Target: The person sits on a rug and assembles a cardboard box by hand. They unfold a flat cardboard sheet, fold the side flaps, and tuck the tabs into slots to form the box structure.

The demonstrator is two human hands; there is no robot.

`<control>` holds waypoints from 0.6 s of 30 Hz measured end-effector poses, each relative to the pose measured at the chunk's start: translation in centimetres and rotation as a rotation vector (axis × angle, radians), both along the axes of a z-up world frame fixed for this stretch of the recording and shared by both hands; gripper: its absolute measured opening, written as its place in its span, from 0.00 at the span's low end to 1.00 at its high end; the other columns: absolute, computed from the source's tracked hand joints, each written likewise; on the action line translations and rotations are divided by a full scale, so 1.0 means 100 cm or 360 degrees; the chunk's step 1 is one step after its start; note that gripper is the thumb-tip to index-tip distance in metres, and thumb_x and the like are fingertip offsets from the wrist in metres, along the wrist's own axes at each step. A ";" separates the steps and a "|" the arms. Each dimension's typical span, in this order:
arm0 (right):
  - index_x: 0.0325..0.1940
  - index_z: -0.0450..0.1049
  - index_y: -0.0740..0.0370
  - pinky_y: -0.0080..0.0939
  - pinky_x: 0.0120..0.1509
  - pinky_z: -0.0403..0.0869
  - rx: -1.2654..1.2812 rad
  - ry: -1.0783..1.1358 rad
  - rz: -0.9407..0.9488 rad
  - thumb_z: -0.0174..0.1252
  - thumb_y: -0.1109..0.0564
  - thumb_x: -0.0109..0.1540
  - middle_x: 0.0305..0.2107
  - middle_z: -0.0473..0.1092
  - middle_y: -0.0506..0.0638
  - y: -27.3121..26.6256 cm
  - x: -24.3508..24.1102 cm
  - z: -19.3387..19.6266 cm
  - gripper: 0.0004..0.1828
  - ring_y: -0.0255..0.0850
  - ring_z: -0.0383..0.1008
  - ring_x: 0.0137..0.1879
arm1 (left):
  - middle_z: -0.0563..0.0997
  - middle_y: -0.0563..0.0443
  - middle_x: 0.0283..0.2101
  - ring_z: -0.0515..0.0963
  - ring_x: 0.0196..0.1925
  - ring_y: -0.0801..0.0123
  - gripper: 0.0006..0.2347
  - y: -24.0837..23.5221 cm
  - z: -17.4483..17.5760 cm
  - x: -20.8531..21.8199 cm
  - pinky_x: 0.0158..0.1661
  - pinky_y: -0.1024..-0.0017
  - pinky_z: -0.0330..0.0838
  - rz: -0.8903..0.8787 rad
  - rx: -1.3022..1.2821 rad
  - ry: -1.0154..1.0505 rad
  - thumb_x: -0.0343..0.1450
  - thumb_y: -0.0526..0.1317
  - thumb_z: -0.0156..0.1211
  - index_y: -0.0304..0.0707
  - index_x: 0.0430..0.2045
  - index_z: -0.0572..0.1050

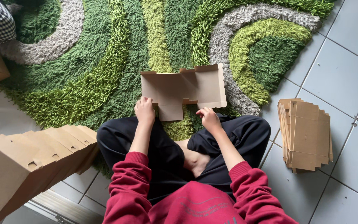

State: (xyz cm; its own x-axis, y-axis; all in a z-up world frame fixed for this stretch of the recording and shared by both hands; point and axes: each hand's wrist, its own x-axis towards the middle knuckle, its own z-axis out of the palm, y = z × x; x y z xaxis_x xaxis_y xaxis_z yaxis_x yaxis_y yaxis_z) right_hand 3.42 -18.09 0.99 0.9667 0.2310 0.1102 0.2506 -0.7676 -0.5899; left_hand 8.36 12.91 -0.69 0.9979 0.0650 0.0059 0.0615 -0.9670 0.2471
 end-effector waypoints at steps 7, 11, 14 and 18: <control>0.34 0.74 0.48 0.41 0.48 0.71 0.0100 0.0013 -0.0055 0.43 0.68 0.52 0.21 0.66 0.43 0.001 0.002 0.000 0.18 0.43 0.69 0.35 | 0.71 0.56 0.32 0.75 0.42 0.54 0.03 -0.001 -0.008 0.005 0.36 0.56 0.76 0.0216 -0.0319 0.0292 0.63 0.43 0.64 0.52 0.25 0.77; 0.37 0.72 0.46 0.39 0.49 0.71 -0.0046 -0.0019 -0.0002 0.45 0.66 0.52 0.26 0.65 0.42 -0.001 0.002 -0.010 0.18 0.40 0.68 0.38 | 0.76 0.51 0.30 0.79 0.39 0.53 0.03 -0.013 0.008 -0.001 0.39 0.58 0.76 0.0085 -0.0666 0.0228 0.63 0.38 0.65 0.46 0.26 0.77; 0.43 0.70 0.47 0.39 0.51 0.70 -0.0258 -0.0147 0.0100 0.50 0.62 0.52 0.33 0.63 0.43 0.006 0.004 -0.019 0.17 0.41 0.66 0.43 | 0.78 0.50 0.29 0.80 0.39 0.54 0.02 -0.018 0.001 -0.009 0.39 0.58 0.76 0.0100 -0.0757 0.0268 0.63 0.37 0.63 0.46 0.25 0.77; 0.55 0.65 0.53 0.43 0.61 0.68 -0.0605 -0.0148 0.0453 0.67 0.58 0.47 0.47 0.62 0.48 0.023 0.001 -0.008 0.33 0.45 0.63 0.58 | 0.79 0.49 0.29 0.80 0.39 0.54 0.02 -0.025 -0.016 -0.016 0.39 0.59 0.75 0.0136 -0.0836 0.0307 0.63 0.35 0.60 0.45 0.24 0.77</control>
State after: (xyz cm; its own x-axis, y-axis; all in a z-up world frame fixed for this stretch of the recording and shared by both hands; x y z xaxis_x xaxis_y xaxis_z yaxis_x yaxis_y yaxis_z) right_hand 3.54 -15.81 0.22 0.8492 0.5257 0.0496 0.5206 -0.8176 -0.2460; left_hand 6.73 10.41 -2.25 0.9687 0.0907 -0.2313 0.2262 -0.7067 0.6704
